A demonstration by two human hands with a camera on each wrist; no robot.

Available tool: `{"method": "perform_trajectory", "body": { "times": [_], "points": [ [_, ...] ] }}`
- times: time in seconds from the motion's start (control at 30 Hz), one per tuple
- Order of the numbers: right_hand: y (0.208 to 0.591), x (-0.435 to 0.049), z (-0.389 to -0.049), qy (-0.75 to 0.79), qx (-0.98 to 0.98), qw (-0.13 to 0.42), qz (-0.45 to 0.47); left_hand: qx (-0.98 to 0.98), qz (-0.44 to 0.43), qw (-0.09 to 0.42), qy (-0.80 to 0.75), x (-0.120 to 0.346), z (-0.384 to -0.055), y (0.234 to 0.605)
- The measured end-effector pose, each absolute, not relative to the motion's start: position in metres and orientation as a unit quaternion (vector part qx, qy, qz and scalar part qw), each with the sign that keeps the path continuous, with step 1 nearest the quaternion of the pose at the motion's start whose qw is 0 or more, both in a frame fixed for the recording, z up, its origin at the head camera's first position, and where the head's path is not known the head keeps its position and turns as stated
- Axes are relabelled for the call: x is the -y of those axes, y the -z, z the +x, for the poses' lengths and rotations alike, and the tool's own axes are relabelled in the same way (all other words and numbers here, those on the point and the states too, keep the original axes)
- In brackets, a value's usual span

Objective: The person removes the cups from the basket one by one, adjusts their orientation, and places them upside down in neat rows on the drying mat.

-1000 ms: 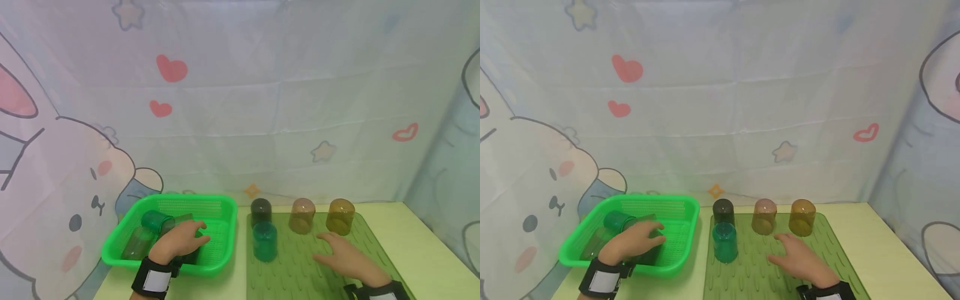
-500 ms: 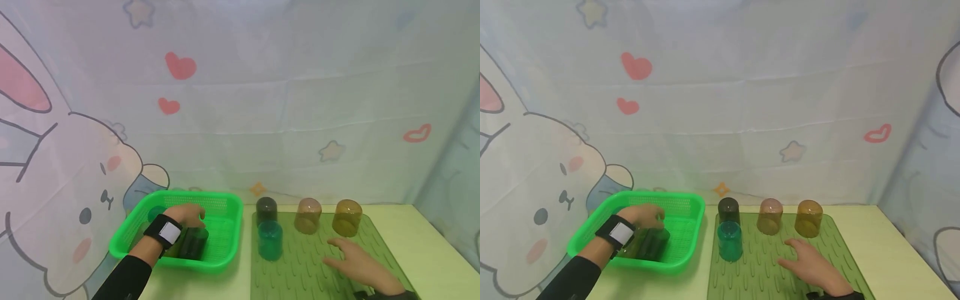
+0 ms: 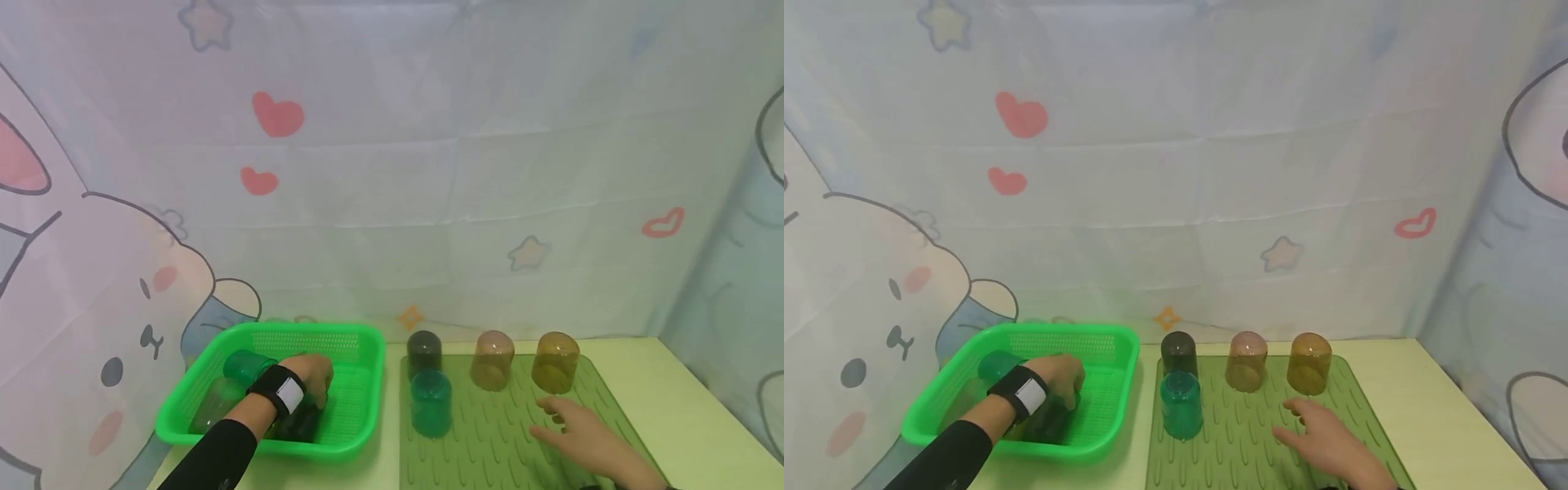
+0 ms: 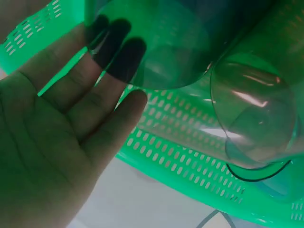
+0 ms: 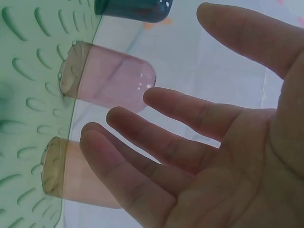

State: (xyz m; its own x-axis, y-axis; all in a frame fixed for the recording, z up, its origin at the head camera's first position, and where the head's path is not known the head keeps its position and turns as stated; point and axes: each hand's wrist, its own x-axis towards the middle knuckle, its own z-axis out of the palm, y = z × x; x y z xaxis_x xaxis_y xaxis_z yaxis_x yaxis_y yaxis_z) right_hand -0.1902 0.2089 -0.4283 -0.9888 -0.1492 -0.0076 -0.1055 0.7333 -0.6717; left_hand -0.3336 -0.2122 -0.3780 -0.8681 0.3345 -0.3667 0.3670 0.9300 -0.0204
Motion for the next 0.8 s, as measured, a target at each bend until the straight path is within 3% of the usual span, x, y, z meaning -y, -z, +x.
{"method": "perform_trajectory", "body": {
  "times": [0.57,0.8],
  "points": [
    [0.429,-0.209,-0.193,0.356,-0.931,0.008,-0.080,-0.964,0.178,0.193,0.045,0.214,-0.328,0.364],
    [0.430,-0.210,-0.191,0.361,-0.928,0.003,-0.094,-0.966,0.193,0.172,0.001,0.220,-0.319,0.360]
  ]
}}
